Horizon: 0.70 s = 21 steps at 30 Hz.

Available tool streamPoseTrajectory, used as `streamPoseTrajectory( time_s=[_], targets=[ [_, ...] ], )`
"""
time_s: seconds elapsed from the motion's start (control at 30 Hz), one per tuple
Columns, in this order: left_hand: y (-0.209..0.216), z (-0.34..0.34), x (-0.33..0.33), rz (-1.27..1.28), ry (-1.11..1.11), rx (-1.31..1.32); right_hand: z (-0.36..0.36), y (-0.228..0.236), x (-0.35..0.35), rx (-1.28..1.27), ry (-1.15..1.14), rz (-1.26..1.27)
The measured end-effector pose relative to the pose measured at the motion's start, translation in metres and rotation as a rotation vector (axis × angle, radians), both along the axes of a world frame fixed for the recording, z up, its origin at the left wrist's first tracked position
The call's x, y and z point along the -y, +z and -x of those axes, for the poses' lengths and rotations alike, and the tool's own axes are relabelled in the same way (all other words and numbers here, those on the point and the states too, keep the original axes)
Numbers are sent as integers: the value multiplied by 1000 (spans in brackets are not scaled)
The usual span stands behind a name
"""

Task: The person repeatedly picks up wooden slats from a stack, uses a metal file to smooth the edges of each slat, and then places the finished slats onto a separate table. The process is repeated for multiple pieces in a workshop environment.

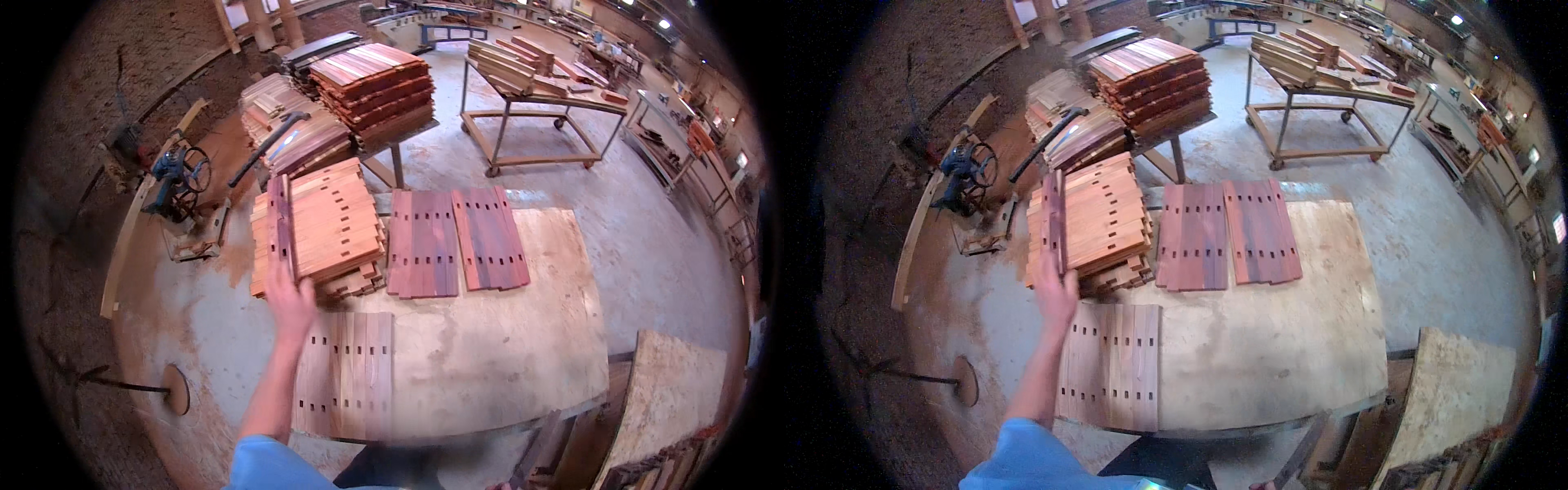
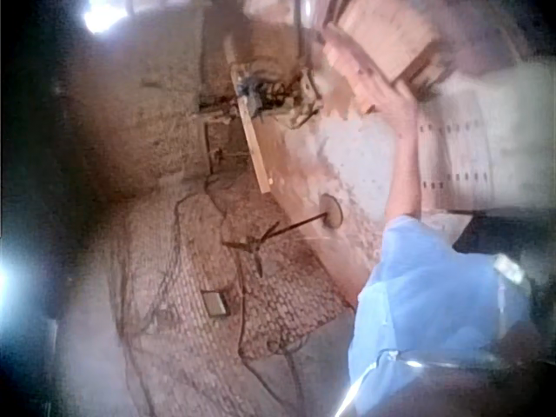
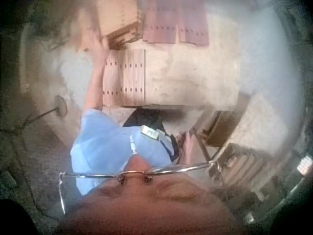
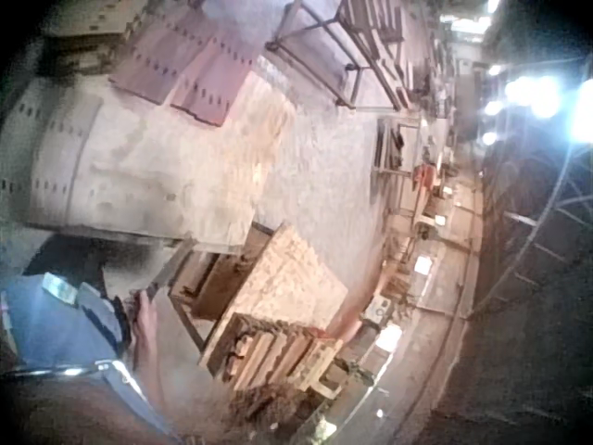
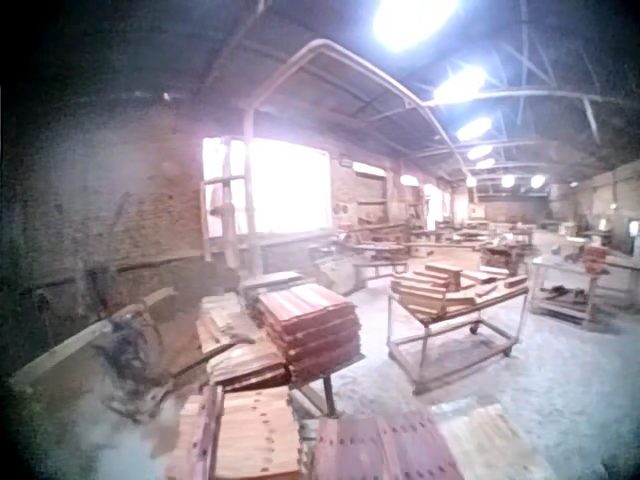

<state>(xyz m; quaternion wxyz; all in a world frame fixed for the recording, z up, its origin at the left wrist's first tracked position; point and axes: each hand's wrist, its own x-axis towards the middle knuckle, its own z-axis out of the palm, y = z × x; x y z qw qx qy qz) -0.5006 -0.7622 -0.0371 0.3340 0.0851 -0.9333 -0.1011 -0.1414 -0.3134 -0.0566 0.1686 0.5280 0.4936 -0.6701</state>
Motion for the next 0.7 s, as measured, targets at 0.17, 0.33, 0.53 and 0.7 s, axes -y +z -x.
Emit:
streamPoseTrajectory(
  time_s=[0.17, 0.33, 0.53, 0.7],
  targets=[
    [-2, 4, 32, -77, 145, 225, -7, 3, 10, -49, -96, 51],
    [-4, 2, 22, -170, 130, 200, -11, 17, 13, -37, -63, 28],
    [-12, 0, 27, -151, 167, 194, -32, 14, 17, -60, -16, -45],
    [-28, 1, 50, -240, 257, 217, -39, 15, 22, -28, 21, -53]
  ],
)
